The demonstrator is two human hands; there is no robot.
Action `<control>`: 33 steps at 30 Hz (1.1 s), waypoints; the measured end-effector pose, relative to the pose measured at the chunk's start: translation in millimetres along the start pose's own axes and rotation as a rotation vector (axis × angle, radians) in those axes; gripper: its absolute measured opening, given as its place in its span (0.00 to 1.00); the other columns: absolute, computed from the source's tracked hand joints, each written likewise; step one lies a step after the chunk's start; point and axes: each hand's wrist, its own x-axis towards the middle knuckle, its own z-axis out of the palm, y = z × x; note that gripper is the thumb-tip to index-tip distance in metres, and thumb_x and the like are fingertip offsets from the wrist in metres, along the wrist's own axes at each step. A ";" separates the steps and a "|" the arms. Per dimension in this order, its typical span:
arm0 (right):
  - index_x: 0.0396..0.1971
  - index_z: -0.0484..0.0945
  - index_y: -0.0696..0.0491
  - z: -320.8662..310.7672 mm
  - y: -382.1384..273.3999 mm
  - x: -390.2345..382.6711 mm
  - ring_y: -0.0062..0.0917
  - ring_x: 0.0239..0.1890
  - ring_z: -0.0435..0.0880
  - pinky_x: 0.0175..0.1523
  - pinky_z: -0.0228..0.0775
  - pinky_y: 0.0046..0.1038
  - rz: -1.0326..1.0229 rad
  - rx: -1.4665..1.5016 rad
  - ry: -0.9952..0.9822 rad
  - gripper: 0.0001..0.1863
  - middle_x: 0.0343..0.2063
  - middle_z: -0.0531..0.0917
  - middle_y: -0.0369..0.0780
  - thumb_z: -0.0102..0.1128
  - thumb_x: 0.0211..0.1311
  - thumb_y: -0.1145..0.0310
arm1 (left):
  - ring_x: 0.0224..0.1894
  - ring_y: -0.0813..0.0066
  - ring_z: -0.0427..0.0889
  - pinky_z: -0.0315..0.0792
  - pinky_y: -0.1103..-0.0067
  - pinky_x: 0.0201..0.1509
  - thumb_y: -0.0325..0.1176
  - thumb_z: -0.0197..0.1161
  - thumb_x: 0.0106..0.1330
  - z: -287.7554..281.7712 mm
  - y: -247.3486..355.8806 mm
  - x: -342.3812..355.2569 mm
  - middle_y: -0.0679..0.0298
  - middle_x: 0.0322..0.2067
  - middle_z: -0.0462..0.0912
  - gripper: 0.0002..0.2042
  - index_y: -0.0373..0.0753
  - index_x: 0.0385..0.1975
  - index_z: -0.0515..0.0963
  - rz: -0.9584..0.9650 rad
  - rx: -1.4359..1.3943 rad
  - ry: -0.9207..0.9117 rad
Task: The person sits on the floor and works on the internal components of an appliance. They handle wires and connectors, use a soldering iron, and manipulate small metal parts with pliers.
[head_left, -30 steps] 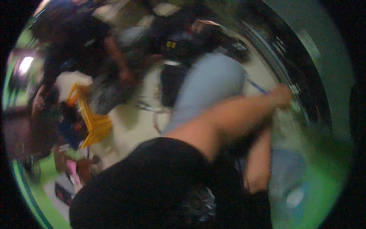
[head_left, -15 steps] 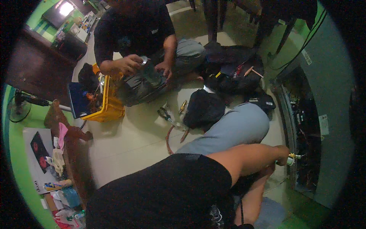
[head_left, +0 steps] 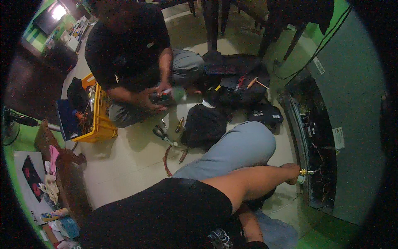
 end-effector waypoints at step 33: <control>0.50 0.76 0.53 -115.5 -176.3 -20.7 0.33 0.48 0.83 0.51 0.80 0.39 -0.530 0.753 0.019 0.14 0.46 0.82 0.41 0.50 0.70 0.64 | 0.42 0.56 0.87 0.79 0.66 0.48 0.40 0.69 0.49 -13.9 -14.2 -0.6 0.51 0.40 0.87 0.20 0.42 0.44 0.85 0.128 0.229 -0.084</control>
